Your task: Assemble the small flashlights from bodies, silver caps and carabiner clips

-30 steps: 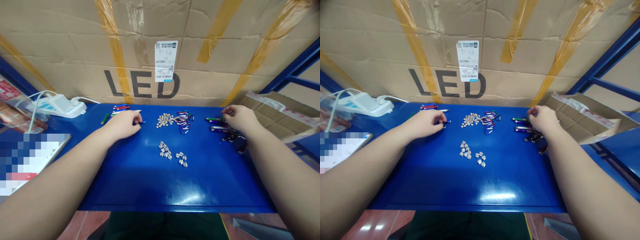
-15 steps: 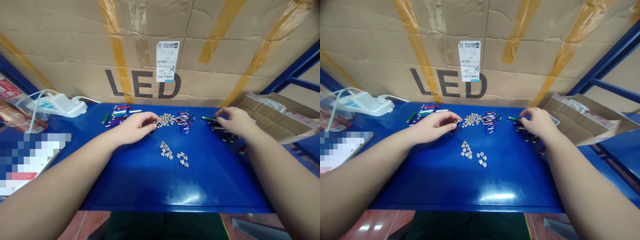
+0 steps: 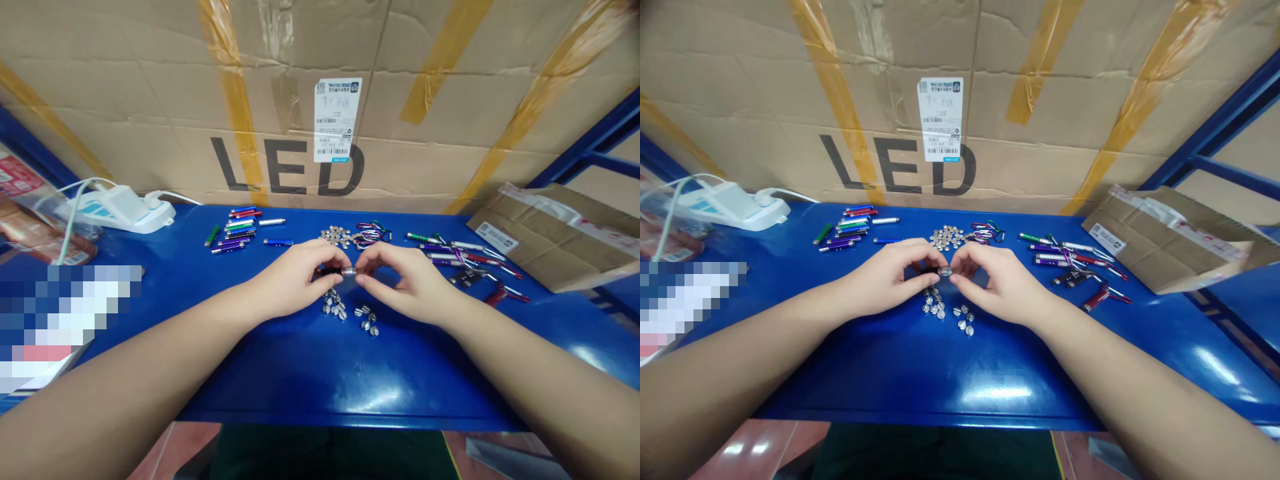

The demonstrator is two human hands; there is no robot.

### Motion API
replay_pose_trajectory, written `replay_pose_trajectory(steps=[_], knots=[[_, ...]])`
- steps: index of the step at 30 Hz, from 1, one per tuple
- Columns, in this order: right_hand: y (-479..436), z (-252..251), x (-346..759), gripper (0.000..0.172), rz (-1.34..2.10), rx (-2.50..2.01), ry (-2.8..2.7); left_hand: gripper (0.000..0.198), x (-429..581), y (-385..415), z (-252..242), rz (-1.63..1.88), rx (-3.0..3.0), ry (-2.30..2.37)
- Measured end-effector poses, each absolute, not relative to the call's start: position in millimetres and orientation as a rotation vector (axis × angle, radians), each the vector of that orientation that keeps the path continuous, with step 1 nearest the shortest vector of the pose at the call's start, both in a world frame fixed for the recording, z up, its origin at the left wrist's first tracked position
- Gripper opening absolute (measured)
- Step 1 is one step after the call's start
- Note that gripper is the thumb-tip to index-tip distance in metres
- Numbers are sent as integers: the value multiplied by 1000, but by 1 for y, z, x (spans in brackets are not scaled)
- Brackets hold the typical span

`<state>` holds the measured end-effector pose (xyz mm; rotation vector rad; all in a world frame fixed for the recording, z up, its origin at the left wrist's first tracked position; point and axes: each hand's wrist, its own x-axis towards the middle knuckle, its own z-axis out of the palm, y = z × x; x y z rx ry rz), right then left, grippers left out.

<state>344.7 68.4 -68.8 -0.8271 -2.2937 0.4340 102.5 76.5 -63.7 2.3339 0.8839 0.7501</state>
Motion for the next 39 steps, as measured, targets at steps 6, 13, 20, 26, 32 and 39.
replay_pose_trajectory(steps=[6, 13, 20, 26, 32, 39], knots=[[93, -92, 349, 31, -116, -1139, -2494, 35, 89, 91, -66, 713, 2472, 1254], [97, -97, 341, 39, -218, -1239, -2539, 29, 88, 93, -70, 736, 2476, 1247], [96, -81, 344, 13, 122, -922, -2664, 29, 91, 91, -71, 782, 2447, 1103], [92, -73, 344, 10, 360, -846, -2711, 29, 93, 89, -71, 795, 2463, 1028], [87, -73, 343, 19, 438, -908, -2711, 28, 94, 89, -71, 756, 2471, 1019], [83, -77, 339, 15, 346, -819, -2265, 28, 98, 88, -75, 773, 2406, 975]])
